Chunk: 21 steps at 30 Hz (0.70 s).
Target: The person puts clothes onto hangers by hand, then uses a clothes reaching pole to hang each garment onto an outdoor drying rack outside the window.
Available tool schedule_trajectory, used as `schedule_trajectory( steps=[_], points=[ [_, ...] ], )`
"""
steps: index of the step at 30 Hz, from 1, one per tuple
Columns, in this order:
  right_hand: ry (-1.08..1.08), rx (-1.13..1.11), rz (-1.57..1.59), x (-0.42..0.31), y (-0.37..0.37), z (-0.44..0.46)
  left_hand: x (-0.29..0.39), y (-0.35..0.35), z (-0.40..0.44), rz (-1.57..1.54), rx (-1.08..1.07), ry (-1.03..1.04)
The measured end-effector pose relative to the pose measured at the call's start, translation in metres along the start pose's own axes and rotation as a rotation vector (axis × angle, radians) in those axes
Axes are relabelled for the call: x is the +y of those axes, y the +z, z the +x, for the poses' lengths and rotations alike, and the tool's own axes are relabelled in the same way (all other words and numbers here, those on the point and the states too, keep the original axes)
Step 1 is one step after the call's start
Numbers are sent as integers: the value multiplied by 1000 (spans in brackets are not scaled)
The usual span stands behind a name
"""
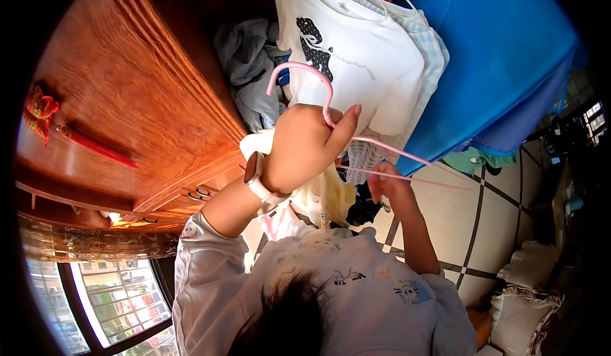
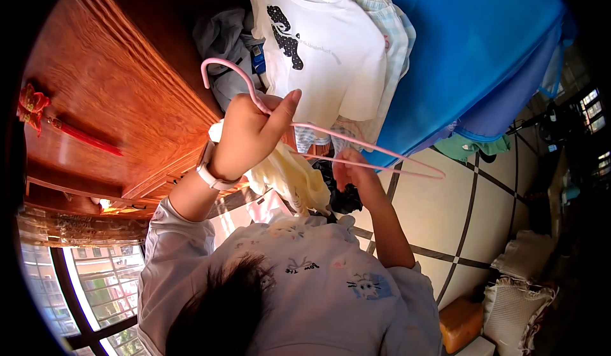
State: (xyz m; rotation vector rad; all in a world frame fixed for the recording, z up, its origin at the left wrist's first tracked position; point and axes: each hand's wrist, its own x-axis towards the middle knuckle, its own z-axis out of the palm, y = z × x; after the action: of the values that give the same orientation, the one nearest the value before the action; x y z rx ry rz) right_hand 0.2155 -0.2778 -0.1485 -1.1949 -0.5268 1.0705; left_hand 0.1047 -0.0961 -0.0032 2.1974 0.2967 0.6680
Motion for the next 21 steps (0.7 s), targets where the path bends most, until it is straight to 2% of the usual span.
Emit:
schedule_trajectory(
  steps=[2, 4, 6, 7, 8, 9, 10, 11, 12, 14, 15, 17, 18, 19, 21],
  points=[
    [-580, 40, -675, 19, 29, 22, -4, -4, 0, 55, 29, 68],
    [-540, 84, -726, 27, 43, 32, -1, -7, -5, 22, 41, 42],
    [-318, -29, -955, 43, 37, 49, 0, -15, -10, 4, 61, 31],
    [-264, -129, -988, 54, 27, 55, 2, -23, -12, 37, 114, 35],
    [-262, -131, -982, 66, 14, 58, 3, -32, -14, 73, 164, 40],
    [-36, -162, -700, 76, -2, 59, 3, -38, -16, 42, 251, 74],
    [179, -189, -422, 78, -13, 62, -3, -48, -18, 161, 264, 60],
    [236, -189, -357, 59, -13, 61, -4, -54, -20, 146, 253, 45],
    [241, -188, -354, 47, -3, 62, -3, -57, -22, 133, 237, 25],
    [-49, -241, -226, 37, 32, 74, 2, -54, -28, 130, 197, 23],
    [-48, -245, -226, 47, 42, 85, 7, -49, -30, 130, 168, 55],
    [-315, -184, -712, 75, 58, 113, 12, -42, -35, 148, 154, 111],
    [-508, -328, -643, 81, 67, 117, 13, -43, -38, 153, 161, 110],
    [-432, -429, -894, 77, 78, 112, 14, -45, -41, 189, 158, 107],
    [-349, -539, -1136, 87, 84, 114, 18, -53, -47, 225, 147, 67]
  ],
)
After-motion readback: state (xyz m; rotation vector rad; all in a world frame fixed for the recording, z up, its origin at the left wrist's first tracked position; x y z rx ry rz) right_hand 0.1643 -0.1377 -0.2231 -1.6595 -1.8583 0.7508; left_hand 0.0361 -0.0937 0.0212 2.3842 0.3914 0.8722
